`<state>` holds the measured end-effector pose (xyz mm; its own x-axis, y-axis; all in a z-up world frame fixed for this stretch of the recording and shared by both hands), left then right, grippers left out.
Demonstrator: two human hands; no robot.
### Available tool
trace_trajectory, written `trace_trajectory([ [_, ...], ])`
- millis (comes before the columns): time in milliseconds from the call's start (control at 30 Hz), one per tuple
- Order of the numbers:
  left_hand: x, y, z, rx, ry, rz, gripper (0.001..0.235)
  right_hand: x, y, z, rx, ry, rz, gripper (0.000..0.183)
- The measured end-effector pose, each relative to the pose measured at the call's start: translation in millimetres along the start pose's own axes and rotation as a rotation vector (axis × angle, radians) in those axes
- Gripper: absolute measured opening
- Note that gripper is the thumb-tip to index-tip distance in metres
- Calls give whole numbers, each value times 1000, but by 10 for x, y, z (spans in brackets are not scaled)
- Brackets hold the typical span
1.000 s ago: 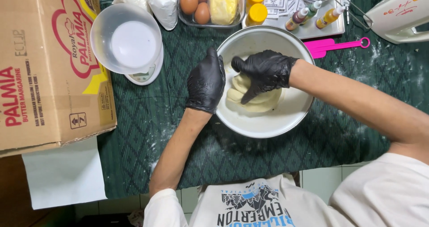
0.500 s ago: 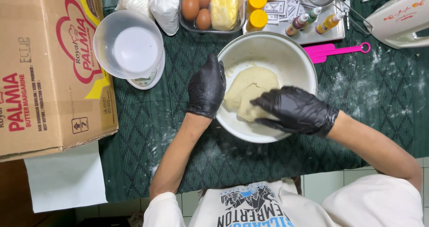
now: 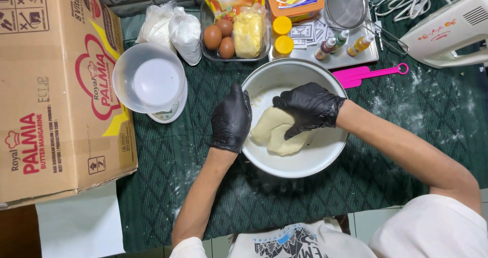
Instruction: A person wearing black gloves kneads a large piece of dough in a white bowl on a green countertop.
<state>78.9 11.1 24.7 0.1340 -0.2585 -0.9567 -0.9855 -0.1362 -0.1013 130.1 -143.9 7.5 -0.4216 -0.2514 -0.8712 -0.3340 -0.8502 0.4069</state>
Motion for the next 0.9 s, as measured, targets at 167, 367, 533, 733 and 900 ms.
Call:
trace_trajectory([
  [167, 6, -11, 11, -8, 17, 36, 21, -523, 269, 280, 79, 296, -299, 54],
  [367, 217, -41, 131, -18, 86, 81, 23, -507, 410, 482, -11, -37, -199, 50],
  [533, 251, -22, 140, -40, 143, 118, 24, -336, 91, 215, 50, -15, -156, 80],
  [733, 326, 20, 206, -109, 21, 115, 23, 194, -378, 374, -196, -344, 92, 98],
  [900, 182, -4, 190, -135, 65, 157, 25, 95, -390, 295, -222, -12, -135, 92],
])
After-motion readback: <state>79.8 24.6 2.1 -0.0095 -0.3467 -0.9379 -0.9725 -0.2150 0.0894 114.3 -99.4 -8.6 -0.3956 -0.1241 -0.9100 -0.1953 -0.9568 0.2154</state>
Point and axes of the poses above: each hand's wrist, its own y-axis away from the middle knuckle, its own x-axis out of the palm, z = x × y, the point moved 8 cm from there along -y, towards the middle knuckle, and after that the axes turned 7 degrees about z, right-handed, at the moved point
